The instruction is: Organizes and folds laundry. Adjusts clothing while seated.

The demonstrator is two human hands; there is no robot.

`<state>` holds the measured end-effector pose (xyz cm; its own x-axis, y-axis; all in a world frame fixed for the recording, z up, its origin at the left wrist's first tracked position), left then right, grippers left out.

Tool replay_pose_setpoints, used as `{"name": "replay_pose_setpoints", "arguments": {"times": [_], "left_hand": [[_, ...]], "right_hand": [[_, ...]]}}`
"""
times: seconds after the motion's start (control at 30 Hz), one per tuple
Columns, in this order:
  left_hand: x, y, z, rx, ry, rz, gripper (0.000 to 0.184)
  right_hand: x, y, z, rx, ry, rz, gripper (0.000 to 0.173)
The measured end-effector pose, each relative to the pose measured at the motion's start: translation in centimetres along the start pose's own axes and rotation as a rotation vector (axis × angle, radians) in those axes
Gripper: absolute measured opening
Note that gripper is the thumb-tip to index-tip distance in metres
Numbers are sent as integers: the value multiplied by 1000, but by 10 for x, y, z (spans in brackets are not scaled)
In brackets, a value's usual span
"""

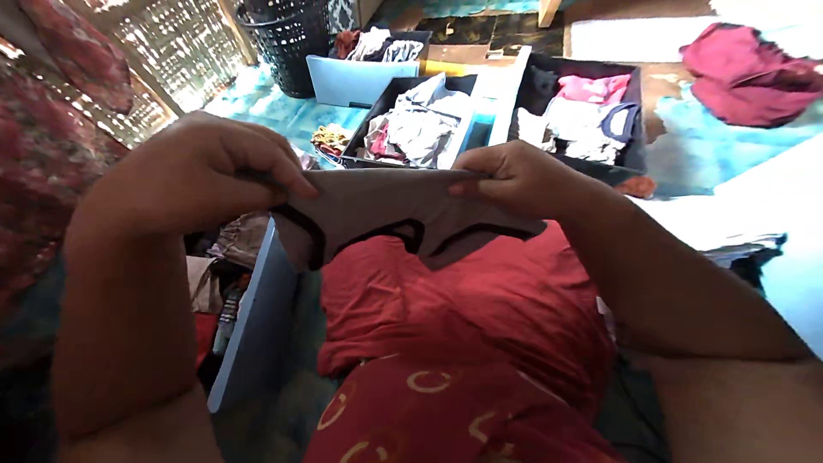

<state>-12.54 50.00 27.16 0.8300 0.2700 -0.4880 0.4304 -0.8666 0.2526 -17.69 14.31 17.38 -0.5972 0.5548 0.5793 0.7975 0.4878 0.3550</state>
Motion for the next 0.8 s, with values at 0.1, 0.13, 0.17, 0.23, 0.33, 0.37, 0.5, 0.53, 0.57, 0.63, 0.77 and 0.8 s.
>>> {"name": "replay_pose_setpoints", "arguments": {"times": [0.1,0.13,0.17,0.23,0.33,0.37,0.5,0.53,0.57,0.63,0.77,0.8], "left_hand": [[27,-2,-2,-122,-144,-56,22],[34,2,-1,-168,-113,-187,23],[38,11,2,-190,-81,-355,20],[42,34,12,-151,-29,-574,12],[23,64,29,-69,178,-532,23],[13,70,38,-60,226,-470,32],[-12,84,71,-60,377,-282,55],[-13,86,77,-54,425,-285,57],[-13,87,82,-49,466,-292,51],[-6,86,87,-41,527,-294,25],[14,76,84,-45,511,-208,23],[19,74,84,-34,501,-208,26]], "right_hand": [[-7,-5,-10,5,-51,25,15],[-9,-4,-12,9,16,106,15],[-9,-1,-12,6,139,212,21],[-4,10,-8,7,474,365,42],[11,33,1,-43,759,462,33],[18,40,4,-47,774,504,27],[34,67,16,-89,763,622,24],[34,71,19,-93,759,635,24],[33,74,22,-99,766,646,25],[29,76,25,-90,769,670,29],[19,77,28,-38,689,712,26],[17,79,30,-55,699,720,24]]}}
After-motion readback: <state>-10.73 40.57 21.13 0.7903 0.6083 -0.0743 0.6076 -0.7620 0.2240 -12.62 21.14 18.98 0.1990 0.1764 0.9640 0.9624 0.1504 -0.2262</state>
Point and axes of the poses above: each hand's wrist, its own y-axis towards the middle knuckle, its own z-axis out of the palm, x = y × z, the point moved 1 cm from there along y, towards the middle knuckle, and after that the axes turned 1 degree about y, right-handed, at the moved point
